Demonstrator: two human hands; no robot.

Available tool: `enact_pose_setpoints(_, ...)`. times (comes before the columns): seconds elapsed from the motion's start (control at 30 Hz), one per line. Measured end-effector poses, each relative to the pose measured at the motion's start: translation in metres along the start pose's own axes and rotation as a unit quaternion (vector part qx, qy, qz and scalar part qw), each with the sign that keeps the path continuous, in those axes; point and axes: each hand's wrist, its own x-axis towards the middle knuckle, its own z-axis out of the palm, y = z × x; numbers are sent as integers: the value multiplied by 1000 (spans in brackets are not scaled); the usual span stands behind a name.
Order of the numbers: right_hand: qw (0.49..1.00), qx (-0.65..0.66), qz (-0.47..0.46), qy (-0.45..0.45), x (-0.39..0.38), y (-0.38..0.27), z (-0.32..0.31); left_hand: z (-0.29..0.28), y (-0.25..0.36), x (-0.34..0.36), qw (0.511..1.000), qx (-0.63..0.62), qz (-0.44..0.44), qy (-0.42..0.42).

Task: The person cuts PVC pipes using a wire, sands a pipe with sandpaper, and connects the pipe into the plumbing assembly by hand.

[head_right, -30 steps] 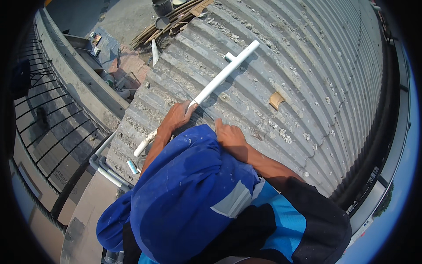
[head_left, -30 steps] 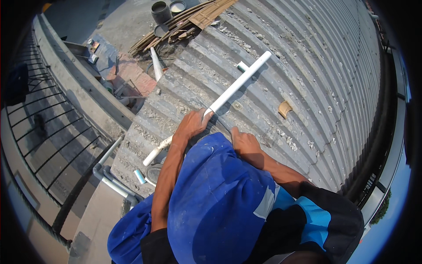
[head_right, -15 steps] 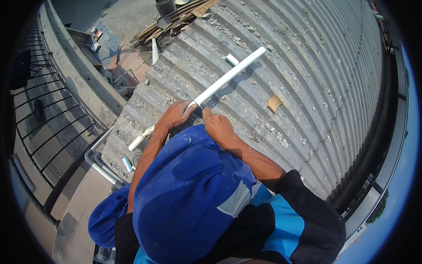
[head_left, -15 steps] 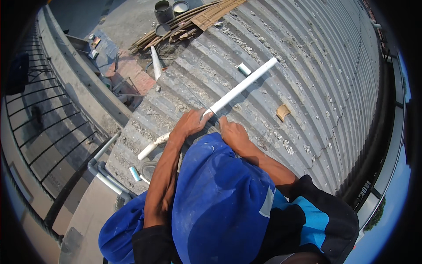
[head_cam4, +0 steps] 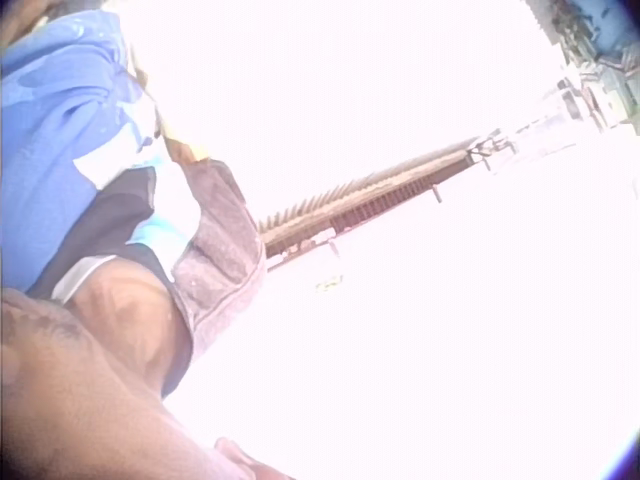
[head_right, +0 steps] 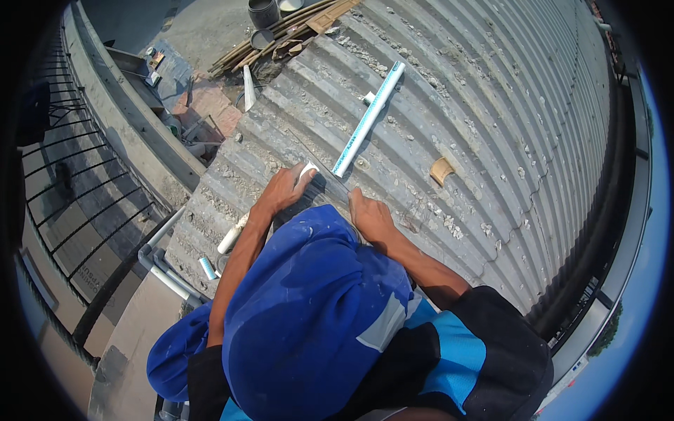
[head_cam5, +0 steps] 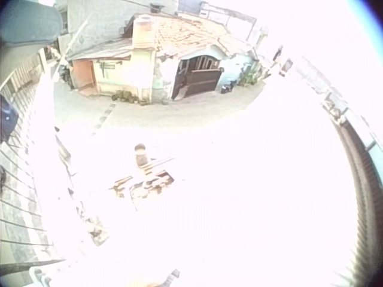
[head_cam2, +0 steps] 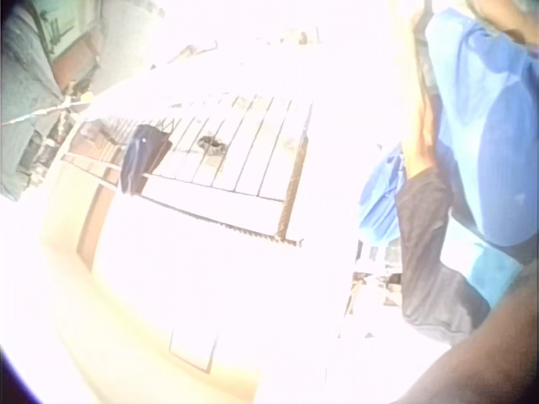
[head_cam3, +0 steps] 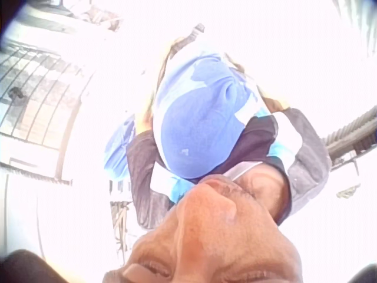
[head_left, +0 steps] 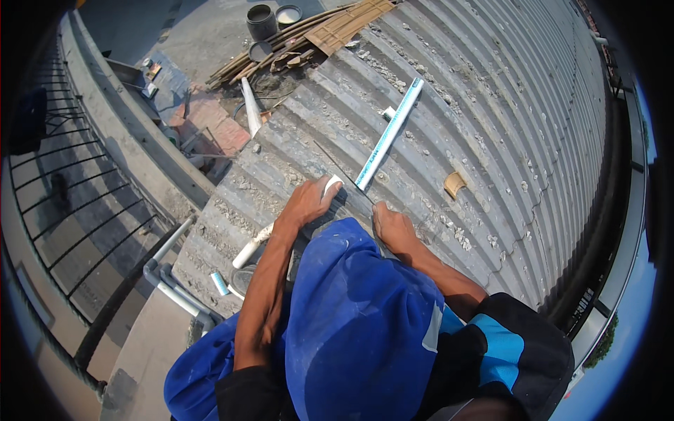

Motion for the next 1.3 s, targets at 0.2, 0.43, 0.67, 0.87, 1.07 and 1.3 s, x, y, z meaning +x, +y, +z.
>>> enact_pose_setpoints(0.2,997,8,28,68,-33,66,16,-8,14,4,994,-99,16,48)
enact_pose_setpoints(0.43,987,-90,31,127,-57,74,-2,-65,51,1,957,-260,52,116)
enact_pose_setpoints(0.67,931,225,-224,179,42,-77,-56,-88,90,-26,858,-331,181,347)
enact_pose_setpoints(0.87,864,441,-244,-4,62,-108,-47,-83,154,-25,784,-378,253,423)
enact_pose_setpoints(1.07,915,-180,-289,215,211,-53,-17,-179,97,-84,655,-474,228,543)
enact_pose_setpoints(1.3,912,-225,-319,129,215,-34,-33,-201,82,-111,688,-405,173,578)
